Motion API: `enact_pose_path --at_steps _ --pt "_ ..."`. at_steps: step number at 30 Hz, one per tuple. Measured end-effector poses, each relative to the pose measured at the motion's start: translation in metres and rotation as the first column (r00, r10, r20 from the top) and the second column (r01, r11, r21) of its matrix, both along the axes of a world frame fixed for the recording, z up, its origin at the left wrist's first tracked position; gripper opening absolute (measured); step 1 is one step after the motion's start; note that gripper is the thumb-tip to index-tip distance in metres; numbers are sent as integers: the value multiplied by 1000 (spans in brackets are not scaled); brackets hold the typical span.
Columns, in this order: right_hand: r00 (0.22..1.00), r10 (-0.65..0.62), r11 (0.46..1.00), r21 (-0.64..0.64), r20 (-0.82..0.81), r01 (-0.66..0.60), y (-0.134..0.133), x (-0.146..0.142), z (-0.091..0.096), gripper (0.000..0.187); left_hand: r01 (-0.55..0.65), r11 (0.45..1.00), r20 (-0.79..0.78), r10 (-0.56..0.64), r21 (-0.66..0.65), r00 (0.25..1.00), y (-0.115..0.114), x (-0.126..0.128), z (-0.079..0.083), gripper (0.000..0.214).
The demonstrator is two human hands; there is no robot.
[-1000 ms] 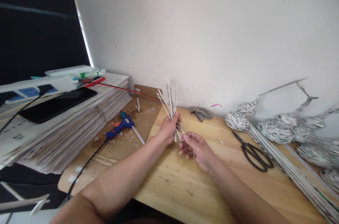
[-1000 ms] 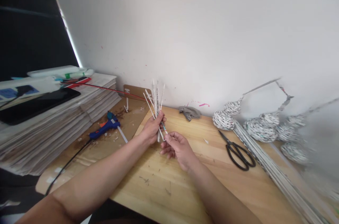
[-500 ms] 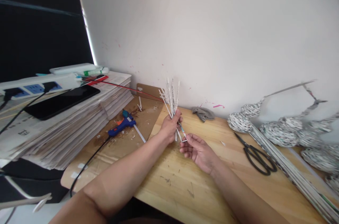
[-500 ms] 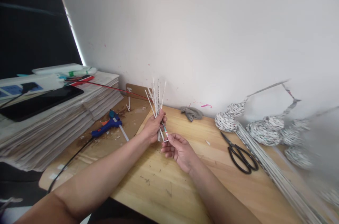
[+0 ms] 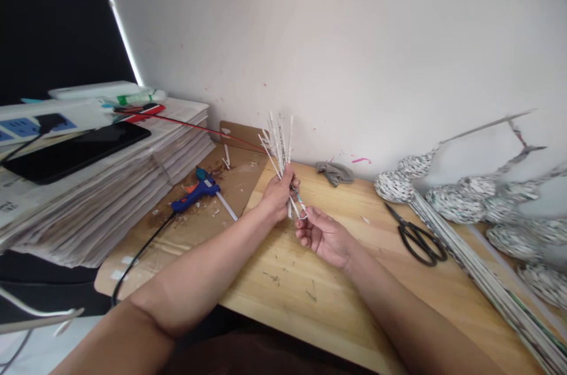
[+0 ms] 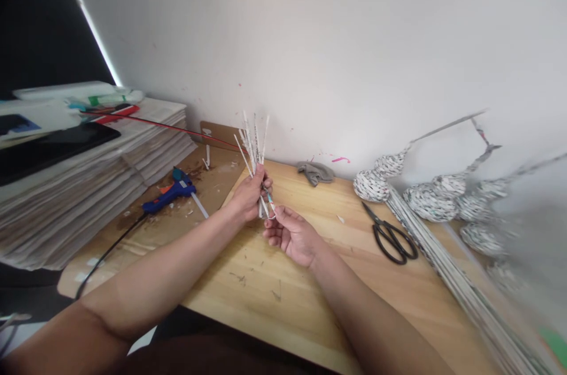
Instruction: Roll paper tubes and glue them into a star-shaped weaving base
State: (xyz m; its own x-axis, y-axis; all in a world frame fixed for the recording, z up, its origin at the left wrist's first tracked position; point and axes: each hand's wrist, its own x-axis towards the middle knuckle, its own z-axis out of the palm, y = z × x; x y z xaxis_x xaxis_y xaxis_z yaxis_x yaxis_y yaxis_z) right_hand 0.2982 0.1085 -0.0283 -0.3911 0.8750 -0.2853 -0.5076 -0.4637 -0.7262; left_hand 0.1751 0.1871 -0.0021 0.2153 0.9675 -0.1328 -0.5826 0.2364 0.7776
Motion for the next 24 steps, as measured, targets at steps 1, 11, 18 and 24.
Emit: enact_pose_path --at_steps 1,11,18,24 --pt "1000 11 1000 0 -1 -11 0 0 0 24 2 1000 1 -2 5 1000 -1 0 0 48" --pt "1000 -14 999 -32 16 15 0 -1 4 23 22 999 11 -22 38 1000 -3 -1 6 50" --pt "997 49 998 32 59 -51 -1 -3 3 24 62 996 4 -63 62 998 -4 -1 2 50" --pt "995 10 999 42 96 -15 -1 -3 3 26 70 993 -9 -70 92 998 -5 0 2 54"
